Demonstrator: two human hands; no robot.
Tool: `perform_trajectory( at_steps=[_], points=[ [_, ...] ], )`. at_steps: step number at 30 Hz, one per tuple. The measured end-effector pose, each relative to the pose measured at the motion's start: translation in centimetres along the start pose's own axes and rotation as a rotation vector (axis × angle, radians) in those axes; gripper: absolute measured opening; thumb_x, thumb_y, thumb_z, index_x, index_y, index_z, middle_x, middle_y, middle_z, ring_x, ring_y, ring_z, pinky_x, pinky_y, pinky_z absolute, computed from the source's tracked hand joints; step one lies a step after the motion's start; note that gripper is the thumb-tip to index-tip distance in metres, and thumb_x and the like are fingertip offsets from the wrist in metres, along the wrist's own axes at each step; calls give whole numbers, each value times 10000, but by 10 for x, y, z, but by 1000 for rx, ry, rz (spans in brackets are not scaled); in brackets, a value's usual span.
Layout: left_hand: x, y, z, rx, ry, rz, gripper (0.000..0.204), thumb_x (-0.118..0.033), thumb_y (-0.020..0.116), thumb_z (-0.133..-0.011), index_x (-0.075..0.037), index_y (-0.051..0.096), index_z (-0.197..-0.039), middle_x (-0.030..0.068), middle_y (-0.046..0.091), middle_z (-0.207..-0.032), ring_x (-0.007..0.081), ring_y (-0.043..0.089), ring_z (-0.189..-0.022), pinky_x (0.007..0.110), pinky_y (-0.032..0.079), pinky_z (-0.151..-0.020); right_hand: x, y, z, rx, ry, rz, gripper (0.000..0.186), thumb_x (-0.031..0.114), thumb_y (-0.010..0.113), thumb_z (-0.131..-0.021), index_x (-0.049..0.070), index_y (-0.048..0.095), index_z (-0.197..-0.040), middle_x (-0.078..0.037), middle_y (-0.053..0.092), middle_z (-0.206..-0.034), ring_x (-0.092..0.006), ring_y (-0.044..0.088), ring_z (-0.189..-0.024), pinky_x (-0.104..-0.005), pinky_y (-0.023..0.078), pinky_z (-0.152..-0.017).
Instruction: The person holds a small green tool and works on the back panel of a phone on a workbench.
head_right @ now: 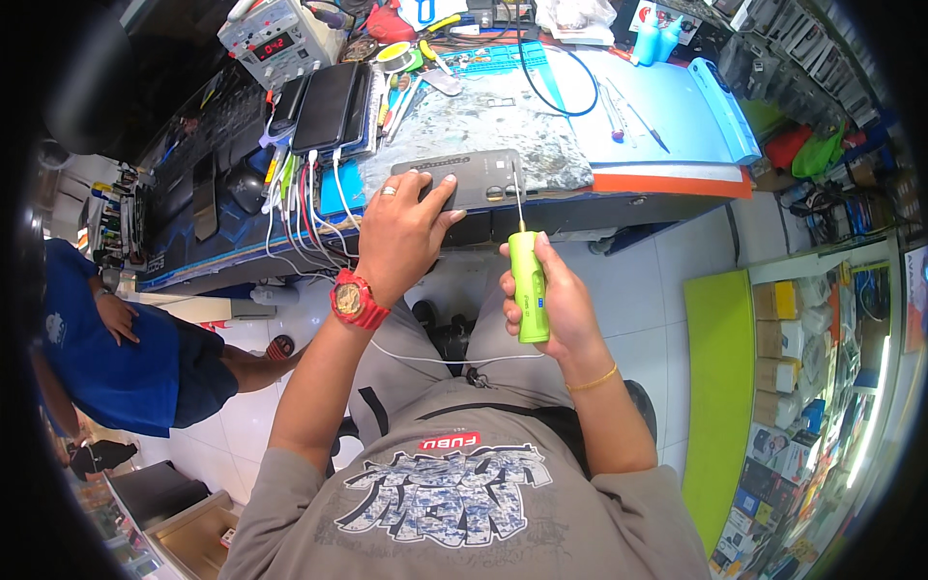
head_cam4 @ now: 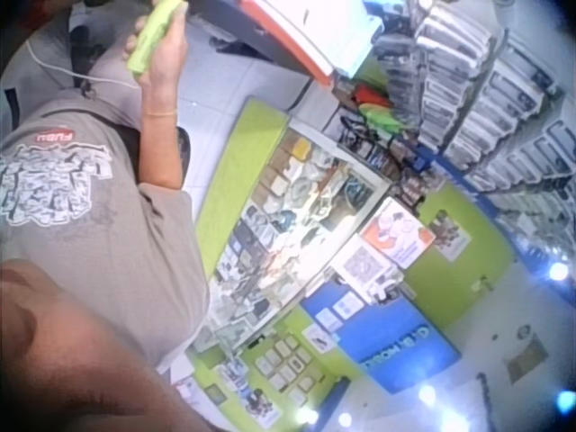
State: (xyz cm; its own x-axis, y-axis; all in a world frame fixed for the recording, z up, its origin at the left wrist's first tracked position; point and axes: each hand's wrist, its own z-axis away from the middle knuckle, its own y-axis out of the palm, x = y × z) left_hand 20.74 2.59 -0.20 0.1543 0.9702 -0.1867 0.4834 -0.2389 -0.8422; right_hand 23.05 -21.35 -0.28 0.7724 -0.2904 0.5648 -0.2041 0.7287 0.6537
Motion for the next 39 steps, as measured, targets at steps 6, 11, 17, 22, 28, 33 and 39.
perform_trajectory(
  at_steps=[6, 11, 17, 22, 28, 33, 39],
  points=[
    [2, 3, 1, -30, 25, 13, 403, -260, 812, -867, -74, 732, -1216, 132, 669, -1119, 322, 637, -1073, 444, 529, -894, -4, 17, 2, 15, -11, 82, 539, 562, 405, -1120, 78, 571, -1288, -47, 605, -818, -157, 595, -540, -326, 511, -466],
    [6, 5, 3, -56, 27, 41, 378, -262, 817, -855, -71, 728, -1170, 114, 669, -1083, 311, 649, -1051, 438, 523, -892, -13, 15, -18, -12, 5, 125, 559, 570, 435, -1109, 67, 579, -1306, -52, 617, -816, -147, 594, -541, -313, 506, -461],
    [0, 11, -6, -27, -6, -3, 430, -320, 806, -860, -54, 724, -1186, 124, 662, -1067, 317, 641, -1113, 480, 453, -1075, 12, -1, 8, -36, -191, 37, 608, 589, 385, -1114, 72, 539, -1394, -40, 594, -833, -139, 599, -554, -279, 492, -463],
    [-39, -5, 12, -190, -217, 427, 443, -265, 714, -965, 6, 648, -1309, 194, 633, -1339, 380, 545, -1345, 529, 373, -1189, -31, 17, 30, -71, -365, 522, 516, 490, 404, -1139, 58, 524, -1395, -50, 601, -831, -135, 617, -548, -274, 520, -469],
    [-64, -32, 86, -53, -840, 1571, 305, -281, 504, -1142, -12, 646, -1131, 61, 713, -940, 122, 707, -918, 278, 557, -795, -86, 37, 40, 149, -229, 665, 477, 454, 458, -1130, 29, 512, -1340, -81, 641, -849, -153, 631, -575, -276, 521, -497],
    [-39, -79, 118, -242, -884, 1564, 300, -280, 511, -1141, -17, 633, -1062, 53, 694, -851, 125, 717, -816, 289, 592, -806, -105, 65, 55, 285, -40, 640, 494, 419, 496, -1124, 43, 486, -1445, -81, 633, -884, -139, 612, -625, -266, 498, -557],
    [-44, -114, 124, -493, -783, 1853, 286, -248, 481, -1147, -23, 615, -1032, 43, 605, -793, 148, 659, -748, 387, 631, -831, -100, 92, 73, 451, -9, 657, 509, 434, 476, -1127, 55, 478, -1467, -96, 642, -883, -147, 612, -634, -275, 491, -580]
  ],
)
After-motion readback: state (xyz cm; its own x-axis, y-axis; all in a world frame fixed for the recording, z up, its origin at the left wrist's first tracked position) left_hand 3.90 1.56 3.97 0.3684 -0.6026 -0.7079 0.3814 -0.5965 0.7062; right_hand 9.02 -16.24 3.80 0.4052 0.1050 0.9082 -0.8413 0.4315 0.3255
